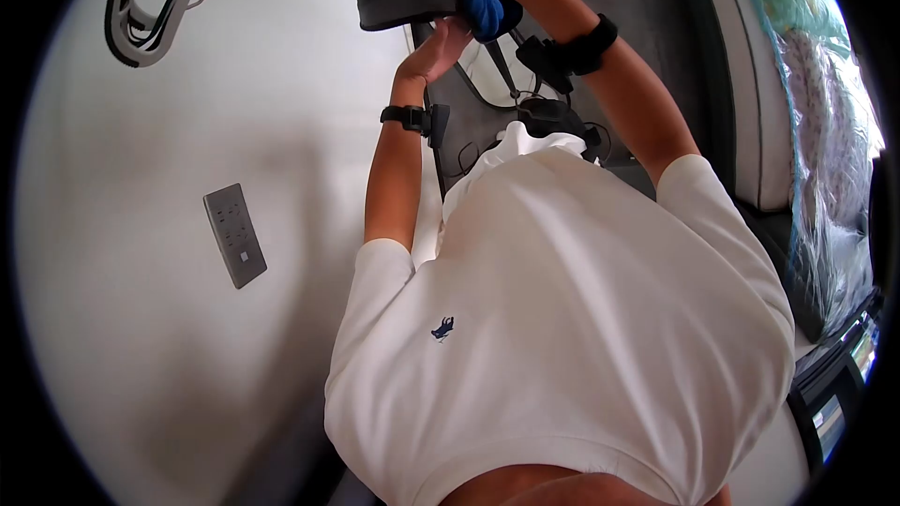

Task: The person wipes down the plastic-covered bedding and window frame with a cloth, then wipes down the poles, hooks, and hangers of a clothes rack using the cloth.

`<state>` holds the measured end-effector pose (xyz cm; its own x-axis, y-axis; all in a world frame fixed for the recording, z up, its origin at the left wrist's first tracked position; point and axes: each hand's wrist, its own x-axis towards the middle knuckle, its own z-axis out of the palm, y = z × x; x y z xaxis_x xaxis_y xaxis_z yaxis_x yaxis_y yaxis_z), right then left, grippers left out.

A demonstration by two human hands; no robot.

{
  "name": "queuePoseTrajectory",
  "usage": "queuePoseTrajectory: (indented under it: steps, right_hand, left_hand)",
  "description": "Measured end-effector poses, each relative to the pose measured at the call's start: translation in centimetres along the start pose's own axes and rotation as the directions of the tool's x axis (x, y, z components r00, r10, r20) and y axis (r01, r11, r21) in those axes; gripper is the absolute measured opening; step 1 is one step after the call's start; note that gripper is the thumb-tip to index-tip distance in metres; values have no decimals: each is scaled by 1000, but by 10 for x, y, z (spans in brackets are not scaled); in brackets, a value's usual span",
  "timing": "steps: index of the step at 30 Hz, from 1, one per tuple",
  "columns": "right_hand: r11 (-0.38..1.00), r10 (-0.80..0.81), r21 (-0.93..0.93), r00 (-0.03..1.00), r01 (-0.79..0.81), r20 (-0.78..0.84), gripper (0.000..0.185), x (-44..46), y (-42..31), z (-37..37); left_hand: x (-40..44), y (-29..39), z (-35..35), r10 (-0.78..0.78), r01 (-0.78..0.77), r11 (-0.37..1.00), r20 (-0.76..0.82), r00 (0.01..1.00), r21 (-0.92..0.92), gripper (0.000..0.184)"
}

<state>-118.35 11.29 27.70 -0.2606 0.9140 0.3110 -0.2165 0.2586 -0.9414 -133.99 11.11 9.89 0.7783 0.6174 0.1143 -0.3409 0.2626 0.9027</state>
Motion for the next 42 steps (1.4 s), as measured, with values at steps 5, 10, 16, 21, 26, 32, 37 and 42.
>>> queuePoseTrajectory:
  steps: [5, 10, 16, 21, 26, 32, 37, 42]
  right_hand:
    - [979, -202, 51, 978, 200, 51, 48, -4, -2, 2]
    - [994, -58, -98, 998, 56, -26, 34, -10, 8, 7]
    - [991, -117, -62, 993, 115, -18, 23, -24, 39, -3]
    - [996, -13, -85, 999, 17, 47, 19, -39, 60, -11]
    - [991, 43, -127, 999, -41, 7, 21, -40, 103, -5]
    - [972, 80, -209, 986, -110, -147, 18, -90, 176, -33]
    - [963, 35, -239, 938, -124, -346, 18, -103, 225, -32]
    - [916, -11, -335, 821, -221, -570, 22, -118, 260, -15]
  left_hand:
    - [13, -14, 16, -322, 412, 659, -259, 911, 629, 73]
    - [17, -92, -24, 193, 117, 591, -281, 940, 798, 43]
    - [-2, -90, 3, -261, 496, 678, -452, 853, 543, 46]
    - [1, -110, -17, -198, 491, 322, -450, 871, 809, 71]
    - [-23, -96, -30, -307, 533, 373, -441, 843, 759, 69]
    - [-33, -95, -65, -405, 582, 367, -438, 802, 726, 65]
    - [-39, -112, -72, -481, 608, 376, -413, 773, 699, 63]
    - [-48, -129, -76, -557, 642, 333, -405, 725, 691, 61]
